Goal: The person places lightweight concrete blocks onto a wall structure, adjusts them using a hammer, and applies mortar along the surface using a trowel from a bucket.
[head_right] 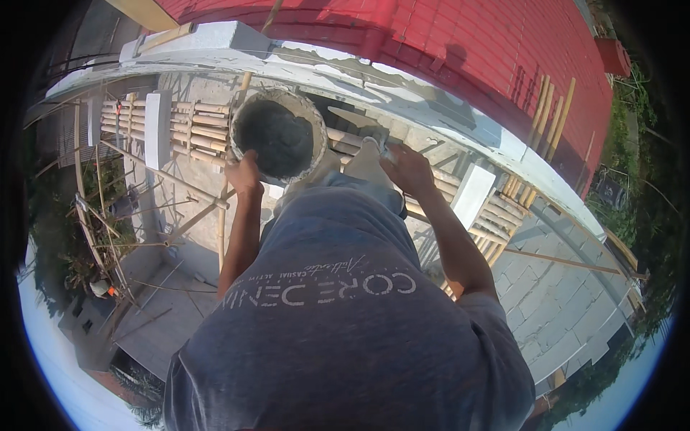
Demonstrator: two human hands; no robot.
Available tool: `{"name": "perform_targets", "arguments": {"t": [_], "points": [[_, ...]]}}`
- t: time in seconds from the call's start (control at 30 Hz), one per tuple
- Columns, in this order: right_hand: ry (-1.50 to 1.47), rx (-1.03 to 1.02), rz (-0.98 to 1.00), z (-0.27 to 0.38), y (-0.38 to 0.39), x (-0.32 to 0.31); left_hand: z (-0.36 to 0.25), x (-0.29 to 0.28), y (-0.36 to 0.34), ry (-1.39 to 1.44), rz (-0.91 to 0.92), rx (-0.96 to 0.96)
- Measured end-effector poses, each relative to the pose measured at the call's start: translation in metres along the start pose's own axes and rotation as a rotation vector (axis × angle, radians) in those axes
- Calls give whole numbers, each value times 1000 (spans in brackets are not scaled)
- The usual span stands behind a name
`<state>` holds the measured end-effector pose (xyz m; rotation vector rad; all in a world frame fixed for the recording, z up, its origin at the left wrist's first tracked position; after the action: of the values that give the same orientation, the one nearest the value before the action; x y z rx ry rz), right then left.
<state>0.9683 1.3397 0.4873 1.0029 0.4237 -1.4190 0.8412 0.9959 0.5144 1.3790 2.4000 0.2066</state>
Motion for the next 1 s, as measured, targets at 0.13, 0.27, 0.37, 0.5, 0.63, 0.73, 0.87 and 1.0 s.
{"name": "perform_targets", "arguments": {"t": [0.13, 0.27, 0.37, 0.5, 0.63, 0.73, 0.87, 1.0], "points": [[251, -210, 129, 81, -59, -21, 1, 5, 1, -141, 70, 29], [305, -89, 375, 130, -106, 4, -5, 13, 7, -277, 106, 133], [129, 58, 617, 131, -125, 26, -11, 14, 11, -330, 100, 162], [-401, 37, 685, 85, -115, 23, -9, 6, 3, -194, 88, 21], [-355, 100, 662, 50, -100, 34, -1, -1, -5, -172, 42, -55], [-578, 165, 464, 53, -99, 46, 3, -2, -9, -115, 22, -60], [-721, 37, 376, 77, -112, 50, 6, -17, -11, -55, -37, -89], [-1079, 257, 296, 107, -140, 80, 15, -41, -16, 44, -174, -155]]}}
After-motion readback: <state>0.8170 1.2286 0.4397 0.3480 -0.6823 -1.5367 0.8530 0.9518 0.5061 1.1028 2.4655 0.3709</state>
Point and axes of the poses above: each hand's wrist, its own y-axis away from the middle knuckle, its own x-axis out of the palm, z = x × y, the point moved 2 cm from there along -y, towards the middle knuckle, and after that the axes turned 6 degrees about -z, right-handed, at the moved point
